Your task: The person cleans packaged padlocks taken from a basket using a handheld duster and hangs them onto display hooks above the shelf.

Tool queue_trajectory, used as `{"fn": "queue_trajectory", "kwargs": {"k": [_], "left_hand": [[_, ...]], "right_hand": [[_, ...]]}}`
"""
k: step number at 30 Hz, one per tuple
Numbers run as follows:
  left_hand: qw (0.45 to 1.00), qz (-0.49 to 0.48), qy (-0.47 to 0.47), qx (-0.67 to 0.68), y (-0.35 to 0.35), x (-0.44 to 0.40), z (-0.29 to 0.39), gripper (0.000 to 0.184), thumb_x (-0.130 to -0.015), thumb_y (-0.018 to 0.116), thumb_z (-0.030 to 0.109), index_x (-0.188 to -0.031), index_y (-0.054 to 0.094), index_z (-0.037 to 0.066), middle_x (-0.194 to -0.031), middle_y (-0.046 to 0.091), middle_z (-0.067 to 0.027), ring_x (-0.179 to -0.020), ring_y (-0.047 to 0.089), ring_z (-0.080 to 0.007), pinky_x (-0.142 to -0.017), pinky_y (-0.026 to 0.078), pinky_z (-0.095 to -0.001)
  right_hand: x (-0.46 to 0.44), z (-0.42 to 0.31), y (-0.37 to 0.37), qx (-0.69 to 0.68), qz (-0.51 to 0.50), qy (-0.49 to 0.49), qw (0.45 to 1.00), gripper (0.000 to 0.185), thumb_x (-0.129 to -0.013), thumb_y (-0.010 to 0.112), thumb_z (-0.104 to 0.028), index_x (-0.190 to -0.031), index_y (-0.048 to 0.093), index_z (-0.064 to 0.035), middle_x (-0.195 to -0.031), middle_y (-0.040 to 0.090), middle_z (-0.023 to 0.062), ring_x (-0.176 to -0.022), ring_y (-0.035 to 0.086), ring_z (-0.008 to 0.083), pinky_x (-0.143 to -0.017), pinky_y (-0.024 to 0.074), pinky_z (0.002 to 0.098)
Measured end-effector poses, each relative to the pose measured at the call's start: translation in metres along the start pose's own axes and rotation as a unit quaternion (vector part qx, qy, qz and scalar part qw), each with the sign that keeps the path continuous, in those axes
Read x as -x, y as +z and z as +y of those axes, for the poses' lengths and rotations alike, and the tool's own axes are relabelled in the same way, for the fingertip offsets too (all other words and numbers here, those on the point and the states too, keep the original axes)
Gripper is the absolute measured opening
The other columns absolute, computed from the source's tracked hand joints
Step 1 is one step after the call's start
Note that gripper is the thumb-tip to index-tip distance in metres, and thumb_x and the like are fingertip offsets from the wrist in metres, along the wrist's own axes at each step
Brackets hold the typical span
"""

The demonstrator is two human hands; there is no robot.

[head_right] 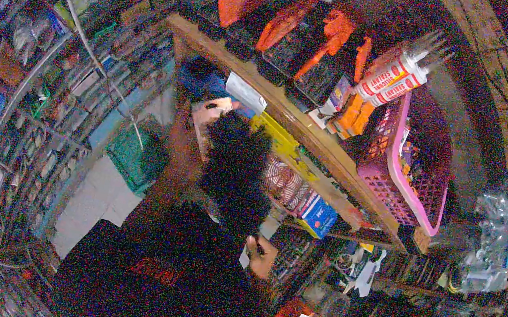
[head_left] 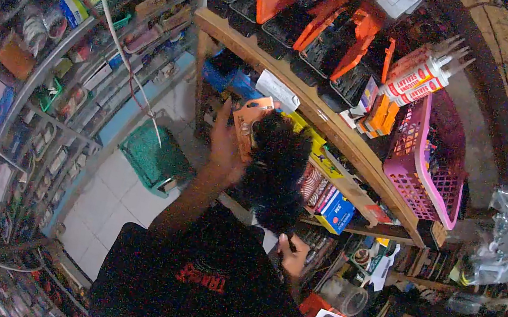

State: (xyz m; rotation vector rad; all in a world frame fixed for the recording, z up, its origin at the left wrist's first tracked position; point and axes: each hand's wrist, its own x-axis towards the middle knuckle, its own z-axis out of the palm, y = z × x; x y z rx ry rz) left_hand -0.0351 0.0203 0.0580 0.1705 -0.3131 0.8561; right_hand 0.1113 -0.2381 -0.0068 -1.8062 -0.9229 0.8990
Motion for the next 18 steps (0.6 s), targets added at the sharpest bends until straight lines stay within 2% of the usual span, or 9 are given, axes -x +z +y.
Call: {"fn": "queue_trajectory", "kwargs": {"k": [1, 3, 6, 7, 8, 10, 12, 15, 18], "left_hand": [[1.0, -0.01, -0.013, 0.0, 0.001, -0.001, 0.001, 0.076, -0.095, 0.024, 0.059, -0.132, 0.043, -0.005, -0.127, 0.056, -0.0192, -0.115, 0.056, -0.0321, -0.103, 0.041, -0.0424], [0.966, 0.175, 0.008, -0.188, 0.007, 0.0, -0.001, 0.076, -0.095, 0.024, 0.059, -0.133, 0.043, -0.005, -0.128, 0.055, -0.0189, -0.116, 0.056, -0.0318, -0.104, 0.041, -0.0426], [0.981, 0.169, 0.019, -0.095, 0.005, 0.0, -0.002, 0.077, -0.095, 0.023, 0.059, -0.134, 0.042, -0.004, -0.128, 0.055, -0.0189, -0.116, 0.056, -0.0315, -0.104, 0.041, -0.0433], [0.997, 0.071, 0.006, 0.039, 0.006, 0.001, -0.001, 0.077, -0.095, 0.023, 0.059, -0.134, 0.042, -0.004, -0.128, 0.055, -0.0188, -0.116, 0.056, -0.0317, -0.103, 0.041, -0.0435], [0.985, -0.027, -0.008, 0.172, 0.009, 0.002, 0.0, 0.077, -0.095, 0.022, 0.059, -0.134, 0.042, -0.004, -0.128, 0.055, -0.0187, -0.115, 0.056, -0.0318, -0.103, 0.042, -0.0438], [0.991, -0.03, 0.003, 0.133, 0.004, 0.004, 0.001, 0.077, -0.095, 0.023, 0.06, -0.135, 0.041, -0.004, -0.128, 0.055, -0.0183, -0.114, 0.057, -0.0321, -0.102, 0.042, -0.0442], [0.964, 0.156, 0.044, -0.212, -0.007, 0.003, 0.005, 0.077, -0.095, 0.023, 0.06, -0.135, 0.041, -0.003, -0.129, 0.055, -0.0177, -0.113, 0.058, -0.0323, -0.102, 0.043, -0.0444], [0.991, 0.021, -0.006, -0.131, -0.007, 0.007, 0.007, 0.078, -0.094, 0.023, 0.061, -0.135, 0.042, -0.003, -0.124, 0.058, -0.0183, -0.11, 0.059, -0.0317, -0.099, 0.045, -0.0433], [1.0, -0.008, -0.01, 0.005, -0.013, 0.013, 0.007, 0.077, -0.094, 0.024, 0.061, -0.134, 0.043, -0.002, -0.122, 0.058, -0.0193, -0.109, 0.06, -0.0312, -0.097, 0.046, -0.0425]], "right_hand": [[0.0, 0.003, 0.0, 0.007, -0.009, -0.001, 1.0, 0.031, -0.09, 0.062, -0.015, -0.064, 0.053, -0.0015, -0.059, 0.047, -0.0023, -0.057, 0.041, 0.0072, -0.054, 0.0322, 0.0259], [0.002, 0.012, -0.001, 0.024, -0.028, -0.001, 0.999, 0.03, -0.09, 0.062, -0.014, -0.064, 0.052, -0.0007, -0.059, 0.047, -0.002, -0.058, 0.042, 0.0072, -0.054, 0.032, 0.0255], [0.004, 0.019, 0.01, 0.04, 0.019, -0.132, 0.99, 0.028, -0.089, 0.063, -0.013, -0.066, 0.053, 0.0005, -0.059, 0.047, -0.0019, -0.058, 0.042, 0.0069, -0.054, 0.0318, 0.0249], [0.006, 0.006, 0.009, -0.018, 0.01, -0.044, 0.999, 0.024, -0.088, 0.063, -0.012, -0.069, 0.056, 0.0015, -0.061, 0.048, -0.0018, -0.06, 0.042, 0.007, -0.054, 0.033, 0.0254], [0.005, 0.006, 0.009, -0.01, 0.003, -0.038, 0.999, 0.023, -0.088, 0.063, -0.012, -0.071, 0.057, 0.0016, -0.061, 0.049, -0.0016, -0.061, 0.043, 0.0069, -0.055, 0.0339, 0.0255], [0.003, 0.011, 0.005, 0.004, -0.011, -0.024, 1.0, 0.02, -0.088, 0.064, -0.012, -0.074, 0.06, 0.0018, -0.062, 0.051, -0.0012, -0.062, 0.044, 0.0066, -0.056, 0.0357, 0.0257], [0.004, 0.027, 0.005, 0.048, -0.052, -0.062, 0.996, 0.02, -0.088, 0.064, -0.012, -0.074, 0.06, 0.002, -0.061, 0.052, -0.0003, -0.06, 0.045, 0.0069, -0.055, 0.0359, 0.0264], [0.003, 0.027, 0.01, 0.04, -0.027, -0.123, 0.991, 0.019, -0.087, 0.066, -0.012, -0.075, 0.061, 0.0021, -0.06, 0.053, 0.0005, -0.057, 0.046, 0.0083, -0.054, 0.0362, 0.0265], [0.006, 0.004, 0.015, -0.015, 0.02, -0.044, 0.999, 0.02, -0.086, 0.066, -0.012, -0.073, 0.059, 0.0021, -0.059, 0.052, -0.0004, -0.055, 0.043, 0.0083, -0.052, 0.0344, 0.0266]]}}
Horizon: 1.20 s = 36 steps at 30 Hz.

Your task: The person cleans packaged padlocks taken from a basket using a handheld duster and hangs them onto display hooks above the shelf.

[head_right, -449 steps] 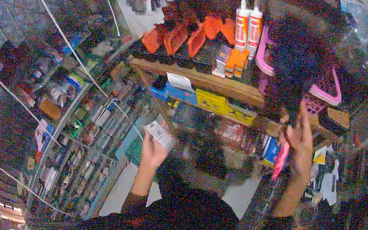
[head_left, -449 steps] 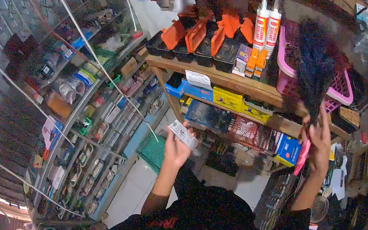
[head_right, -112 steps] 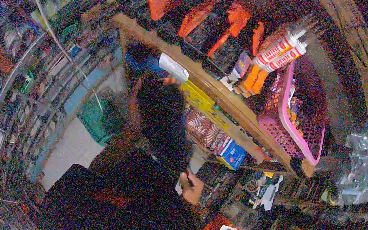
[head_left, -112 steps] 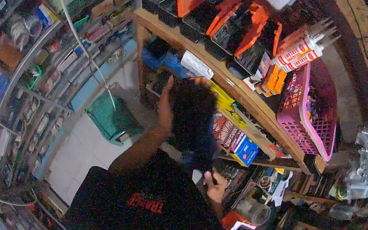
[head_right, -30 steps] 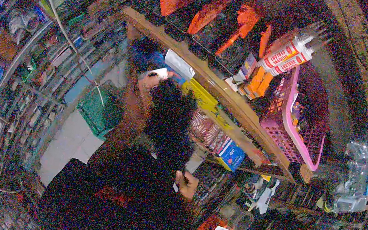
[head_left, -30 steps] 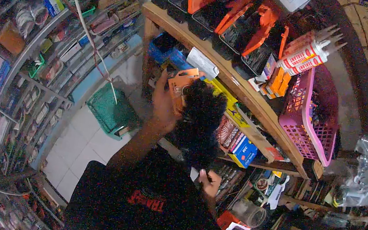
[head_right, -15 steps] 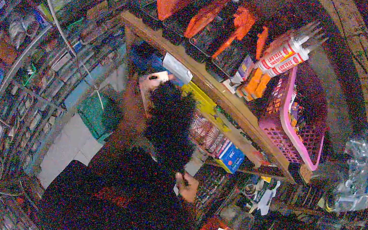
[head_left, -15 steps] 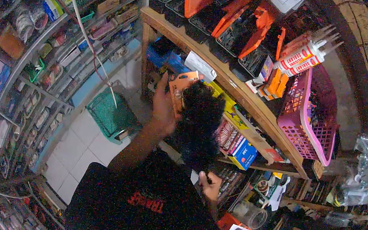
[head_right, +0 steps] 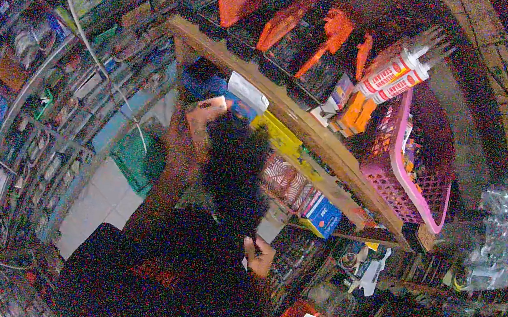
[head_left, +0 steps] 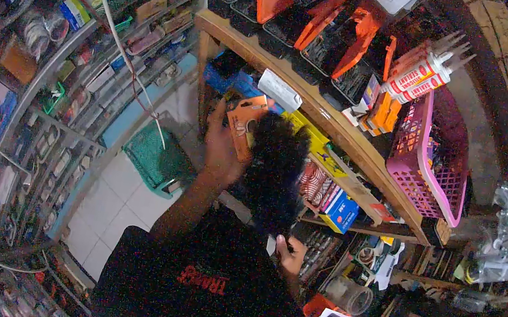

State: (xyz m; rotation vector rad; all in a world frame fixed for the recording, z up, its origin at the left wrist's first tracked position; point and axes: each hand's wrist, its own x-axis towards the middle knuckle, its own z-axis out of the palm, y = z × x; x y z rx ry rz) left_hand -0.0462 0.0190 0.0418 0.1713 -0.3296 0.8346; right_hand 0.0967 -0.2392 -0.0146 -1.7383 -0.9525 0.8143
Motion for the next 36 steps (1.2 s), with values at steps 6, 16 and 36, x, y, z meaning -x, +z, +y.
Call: {"fn": "queue_trajectory", "kwargs": {"k": [6, 16, 36], "left_hand": [[0.98, 0.084, 0.034, -0.175, 0.011, -0.008, -0.002, 0.076, -0.094, 0.025, 0.061, -0.133, 0.045, -0.001, -0.121, 0.059, -0.0199, -0.107, 0.06, -0.0307, -0.096, 0.047, -0.0417], [0.993, 0.104, -0.02, -0.046, -0.014, -0.009, 0.002, 0.076, -0.092, 0.027, 0.063, -0.137, 0.039, 0.003, -0.125, 0.054, -0.0264, -0.115, 0.054, -0.0406, -0.101, 0.04, -0.0518], [0.936, 0.284, 0.014, -0.207, -0.011, 0.005, -0.015, 0.028, -0.094, 0.057, 0.035, -0.11, 0.057, 0.012, -0.094, 0.065, -0.0023, -0.084, 0.065, -0.0166, -0.075, 0.054, -0.0349]], "right_hand": [[-0.002, 0.017, -0.007, 0.0, -0.005, -0.043, 0.999, 0.028, -0.089, 0.062, -0.01, -0.066, 0.052, 0.0004, -0.056, 0.039, -0.0048, -0.054, 0.035, 0.0053, -0.049, 0.027, 0.0273], [0.003, 0.014, -0.008, 0.004, -0.14, -0.031, 0.99, 0.017, -0.091, 0.062, -0.013, -0.085, 0.064, 0.0028, -0.068, 0.056, -0.0037, -0.066, 0.047, 0.0046, -0.06, 0.0388, 0.0237], [0.007, 0.037, -0.024, -0.074, 0.039, 0.066, 0.994, 0.032, -0.09, 0.061, -0.01, -0.06, 0.051, -0.0037, -0.055, 0.05, 0.0008, -0.05, 0.048, 0.0102, -0.051, 0.0361, 0.0262]]}}
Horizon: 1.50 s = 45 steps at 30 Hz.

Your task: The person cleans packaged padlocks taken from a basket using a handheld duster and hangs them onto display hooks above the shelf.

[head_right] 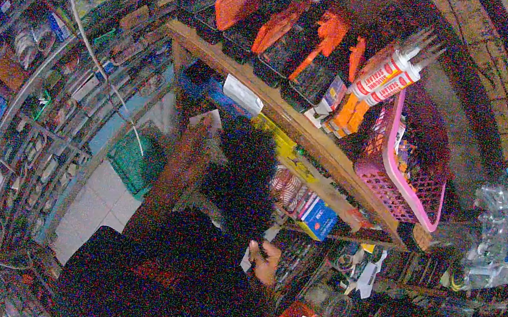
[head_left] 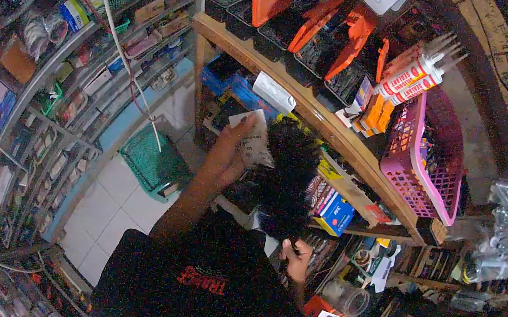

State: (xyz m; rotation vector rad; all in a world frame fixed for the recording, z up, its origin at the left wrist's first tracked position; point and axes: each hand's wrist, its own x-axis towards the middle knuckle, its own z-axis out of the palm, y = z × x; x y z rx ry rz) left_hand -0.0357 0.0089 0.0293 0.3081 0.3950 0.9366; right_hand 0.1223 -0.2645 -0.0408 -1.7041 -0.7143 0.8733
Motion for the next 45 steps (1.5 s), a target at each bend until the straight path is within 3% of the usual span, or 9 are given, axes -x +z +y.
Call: {"fn": "queue_trajectory", "kwargs": {"k": [4, 10, 13, 21, 23, 27, 31, 35, 45], "left_hand": [[0.997, -0.023, -0.009, 0.067, 0.004, -0.001, 0.0, 0.027, -0.095, 0.055, 0.034, -0.111, 0.058, 0.012, -0.095, 0.066, -0.0045, -0.086, 0.065, -0.019, -0.077, 0.054, -0.0354], [0.991, -0.045, -0.017, 0.121, 0.033, 0.015, 0.017, 0.039, -0.099, 0.041, 0.041, -0.115, 0.057, 0.009, -0.1, 0.066, -0.0108, -0.092, 0.065, -0.0255, -0.083, 0.054, -0.0374], [0.994, -0.036, -0.019, 0.098, 0.032, 0.014, 0.019, 0.048, -0.099, 0.035, 0.046, -0.117, 0.056, 0.007, -0.102, 0.066, -0.014, -0.092, 0.066, -0.0279, -0.085, 0.053, -0.0414], [0.995, -0.066, 0.016, 0.079, 0.033, 0.005, 0.013, 0.063, -0.093, 0.033, 0.055, -0.118, 0.054, 0.001, -0.099, 0.064, -0.0224, -0.091, 0.064, -0.0386, -0.086, 0.052, -0.0512], [0.96, -0.202, -0.015, 0.193, 0.039, 0.003, 0.01, 0.065, -0.092, 0.032, 0.057, -0.118, 0.054, 0.001, -0.101, 0.064, -0.0233, -0.094, 0.064, -0.0393, -0.087, 0.051, -0.0508], [0.992, -0.098, -0.012, 0.083, 0.035, 0.006, 0.011, 0.07, -0.09, 0.032, 0.064, -0.122, 0.051, 0.004, -0.111, 0.061, -0.0265, -0.102, 0.06, -0.0448, -0.092, 0.047, -0.0544], [0.964, -0.192, -0.076, 0.17, 0.023, -0.01, 0.007, 0.072, -0.089, 0.032, 0.066, -0.126, 0.047, 0.006, -0.116, 0.058, -0.0276, -0.104, 0.058, -0.0481, -0.092, 0.046, -0.0574], [0.967, -0.195, -0.053, 0.152, 0.016, -0.005, 0.007, 0.075, -0.089, 0.031, 0.068, -0.127, 0.045, 0.005, -0.116, 0.057, -0.0288, -0.108, 0.056, -0.0483, -0.093, 0.045, -0.0583], [0.971, -0.187, -0.045, 0.145, 0.016, -0.003, 0.012, 0.073, -0.091, 0.029, 0.065, -0.127, 0.046, 0.004, -0.115, 0.058, -0.03, -0.106, 0.057, -0.0473, -0.093, 0.047, -0.0548]], "right_hand": [[0.002, -0.029, -0.001, 0.028, -0.064, -0.021, 0.997, 0.033, -0.091, 0.061, -0.013, -0.061, 0.051, -0.0049, -0.055, 0.05, 0.0011, -0.05, 0.048, 0.0102, -0.05, 0.036, 0.0262], [0.0, -0.018, -0.007, 0.053, -0.032, -0.021, 0.998, 0.032, -0.09, 0.062, -0.015, -0.061, 0.054, -0.0046, -0.055, 0.051, -0.0002, -0.05, 0.047, 0.0092, -0.05, 0.0345, 0.0264], [0.0, -0.024, -0.005, 0.116, -0.078, -0.111, 0.984, 0.032, -0.091, 0.062, -0.015, -0.062, 0.054, -0.0041, -0.056, 0.051, -0.0008, -0.051, 0.045, 0.0081, -0.05, 0.033, 0.0265], [0.005, -0.054, 0.004, 0.084, -0.157, -0.046, 0.983, 0.028, -0.092, 0.063, -0.019, -0.07, 0.058, -0.0017, -0.059, 0.047, -0.0034, -0.056, 0.041, 0.0057, -0.053, 0.0317, 0.0245], [0.007, -0.058, 0.003, 0.086, -0.18, -0.01, 0.98, 0.028, -0.092, 0.062, -0.019, -0.071, 0.059, -0.0007, -0.059, 0.05, -0.0039, -0.057, 0.043, 0.005, -0.053, 0.0325, 0.0246], [-0.001, -0.01, -0.006, 0.065, -0.11, -0.063, 0.99, 0.027, -0.092, 0.063, -0.019, -0.072, 0.06, 0.0008, -0.059, 0.046, -0.0062, -0.057, 0.04, 0.0032, -0.051, 0.0316, 0.0252], [0.0, -0.017, -0.007, 0.127, -0.169, -0.035, 0.977, 0.029, -0.091, 0.063, -0.015, -0.067, 0.055, -0.0005, -0.058, 0.044, -0.0066, -0.055, 0.038, 0.0037, -0.051, 0.0296, 0.0256], [0.006, -0.022, 0.001, 0.101, -0.103, -0.007, 0.99, 0.028, -0.09, 0.064, -0.014, -0.067, 0.054, -0.0007, -0.058, 0.044, -0.006, -0.056, 0.038, 0.0041, -0.051, 0.0303, 0.0256], [-0.002, -0.04, 0.006, 0.119, -0.15, -0.074, 0.979, 0.026, -0.089, 0.064, -0.013, -0.07, 0.055, 0.0017, -0.058, 0.044, -0.0053, -0.056, 0.038, 0.0044, -0.051, 0.03, 0.0255]]}}
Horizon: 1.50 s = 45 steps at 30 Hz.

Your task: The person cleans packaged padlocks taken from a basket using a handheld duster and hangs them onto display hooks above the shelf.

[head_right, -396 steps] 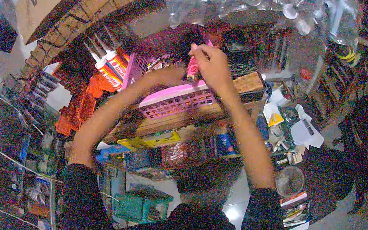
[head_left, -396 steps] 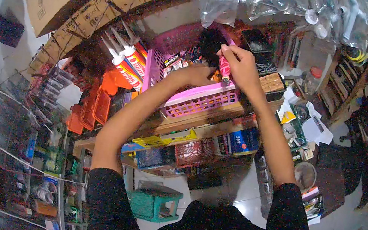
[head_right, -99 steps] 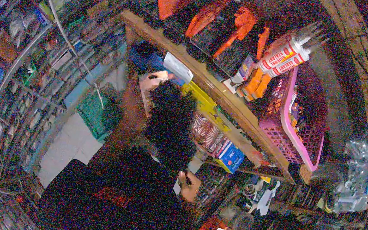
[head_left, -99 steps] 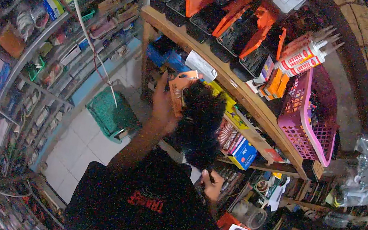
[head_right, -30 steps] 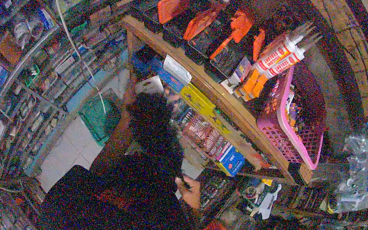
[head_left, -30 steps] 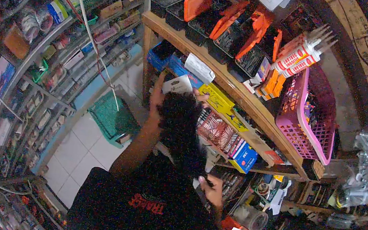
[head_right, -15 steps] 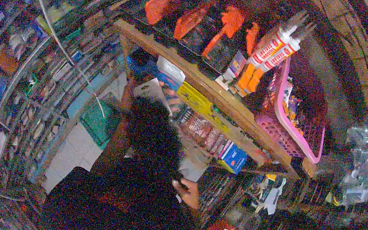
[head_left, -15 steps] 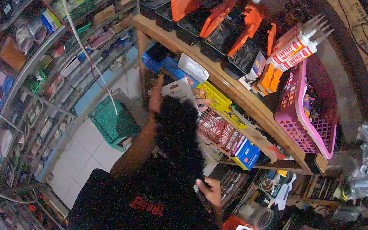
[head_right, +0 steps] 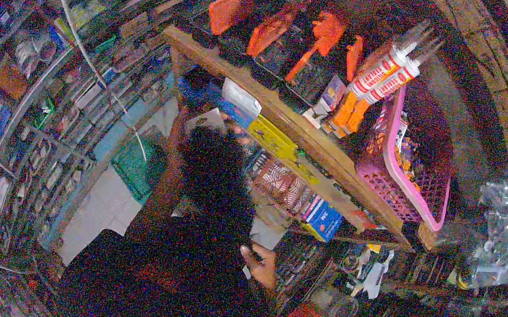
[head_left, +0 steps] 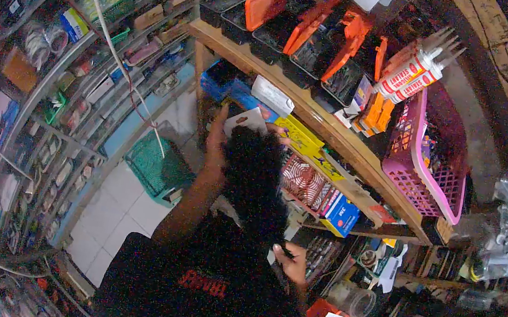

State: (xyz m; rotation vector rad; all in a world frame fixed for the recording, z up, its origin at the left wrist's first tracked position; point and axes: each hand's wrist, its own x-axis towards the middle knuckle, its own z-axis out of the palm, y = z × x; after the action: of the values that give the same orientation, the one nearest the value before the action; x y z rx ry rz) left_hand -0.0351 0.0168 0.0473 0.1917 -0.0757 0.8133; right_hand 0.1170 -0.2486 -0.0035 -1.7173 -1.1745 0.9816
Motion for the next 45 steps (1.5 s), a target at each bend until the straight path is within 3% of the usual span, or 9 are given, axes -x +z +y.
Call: {"fn": "queue_trajectory", "kwargs": {"k": [4, 7, 13, 16, 34, 36, 38, 39, 45], "left_hand": [[0.999, 0.044, 0.018, -0.005, 0.014, 0.003, 0.002, 0.068, -0.093, 0.029, 0.06, -0.123, 0.051, 0.004, -0.112, 0.061, -0.0267, -0.107, 0.059, -0.0422, -0.094, 0.048, -0.0513], [0.98, 0.183, 0.033, -0.07, 0.015, 0.002, 0.003, 0.066, -0.094, 0.029, 0.058, -0.118, 0.056, 0.003, -0.108, 0.064, -0.0218, -0.106, 0.062, -0.0353, -0.094, 0.049, -0.0469], [0.995, 0.073, 0.029, -0.062, 0.023, 0.005, 0.004, 0.063, -0.094, 0.029, 0.055, -0.117, 0.059, 0.004, -0.108, 0.066, -0.0182, -0.101, 0.064, -0.0302, -0.095, 0.049, -0.0433], [0.978, 0.178, 0.025, -0.105, 0.032, 0.003, 0.003, 0.062, -0.095, 0.029, 0.054, -0.118, 0.057, 0.004, -0.108, 0.066, -0.0182, -0.102, 0.064, -0.0304, -0.095, 0.049, -0.0438], [0.985, 0.115, 0.039, -0.124, 0.031, 0.017, 0.001, 0.064, -0.094, 0.028, 0.056, -0.117, 0.058, 0.004, -0.107, 0.065, -0.021, -0.1, 0.064, -0.033, -0.095, 0.047, -0.0438], [0.998, 0.001, 0.007, -0.055, 0.022, 0.014, 0.002, 0.065, -0.094, 0.028, 0.057, -0.12, 0.055, 0.004, -0.111, 0.063, -0.0231, -0.103, 0.062, -0.0358, -0.096, 0.046, -0.0462], [0.999, -0.008, -0.001, -0.032, 0.022, 0.013, 0.002, 0.065, -0.094, 0.028, 0.057, -0.124, 0.051, 0.004, -0.114, 0.061, -0.0253, -0.107, 0.059, -0.0391, -0.097, 0.045, -0.0491], [0.998, 0.042, 0.005, -0.044, 0.023, 0.014, 0.0, 0.065, -0.094, 0.028, 0.057, -0.126, 0.048, 0.004, -0.116, 0.06, -0.0266, -0.109, 0.058, -0.0409, -0.098, 0.044, -0.0508], [0.999, -0.006, -0.01, -0.046, 0.013, 0.014, -0.002, 0.065, -0.094, 0.027, 0.056, -0.13, 0.042, 0.005, -0.116, 0.059, -0.0281, -0.111, 0.056, -0.0452, -0.098, 0.043, -0.0541]], "right_hand": [[0.0, 0.008, 0.006, -0.058, 0.038, 0.039, 0.997, 0.026, -0.09, 0.062, -0.013, -0.068, 0.057, -0.0004, -0.058, 0.047, -0.006, -0.054, 0.039, 0.0048, -0.05, 0.0296, 0.0254], [0.001, 0.002, 0.007, -0.09, 0.058, 0.096, 0.99, 0.025, -0.09, 0.062, -0.013, -0.068, 0.057, -0.0016, -0.059, 0.048, -0.0058, -0.054, 0.039, 0.0052, -0.051, 0.0293, 0.0251], [0.001, -0.001, 0.0, -0.043, 0.039, 0.05, 0.997, 0.026, -0.09, 0.061, -0.012, -0.066, 0.056, -0.003, -0.057, 0.048, -0.0027, -0.053, 0.04, 0.0061, -0.051, 0.029, 0.0256], [0.0, 0.005, -0.005, -0.051, 0.033, 0.043, 0.997, 0.029, -0.09, 0.061, -0.011, -0.063, 0.053, -0.0039, -0.056, 0.047, -0.0019, -0.052, 0.041, 0.0068, -0.051, 0.0293, 0.026], [0.016, 0.011, 0.0, -0.035, 0.039, 0.055, 0.997, 0.028, -0.091, 0.062, -0.016, -0.066, 0.055, -0.0036, -0.057, 0.046, -0.004, -0.054, 0.04, 0.0055, -0.051, 0.0301, 0.0251], [0.022, 0.028, 0.005, -0.007, 0.065, 0.042, 0.997, 0.027, -0.091, 0.062, -0.016, -0.068, 0.056, -0.003, -0.057, 0.045, -0.0044, -0.054, 0.04, 0.0054, -0.051, 0.0301, 0.0252], [0.022, 0.017, 0.006, -0.022, 0.079, 0.067, 0.994, 0.026, -0.091, 0.062, -0.017, -0.07, 0.057, -0.0022, -0.057, 0.045, -0.0047, -0.054, 0.04, 0.0053, -0.051, 0.0302, 0.0253], [0.021, 0.008, 0.005, -0.041, 0.082, 0.089, 0.992, 0.026, -0.091, 0.062, -0.017, -0.071, 0.058, -0.0018, -0.057, 0.045, -0.0048, -0.054, 0.04, 0.0053, -0.052, 0.0303, 0.0254], [0.021, -0.009, 0.002, -0.031, -0.018, 0.019, 0.999, 0.029, -0.093, 0.061, -0.018, -0.068, 0.056, -0.0029, -0.057, 0.044, -0.0048, -0.054, 0.041, 0.0053, -0.051, 0.0304, 0.025]]}}
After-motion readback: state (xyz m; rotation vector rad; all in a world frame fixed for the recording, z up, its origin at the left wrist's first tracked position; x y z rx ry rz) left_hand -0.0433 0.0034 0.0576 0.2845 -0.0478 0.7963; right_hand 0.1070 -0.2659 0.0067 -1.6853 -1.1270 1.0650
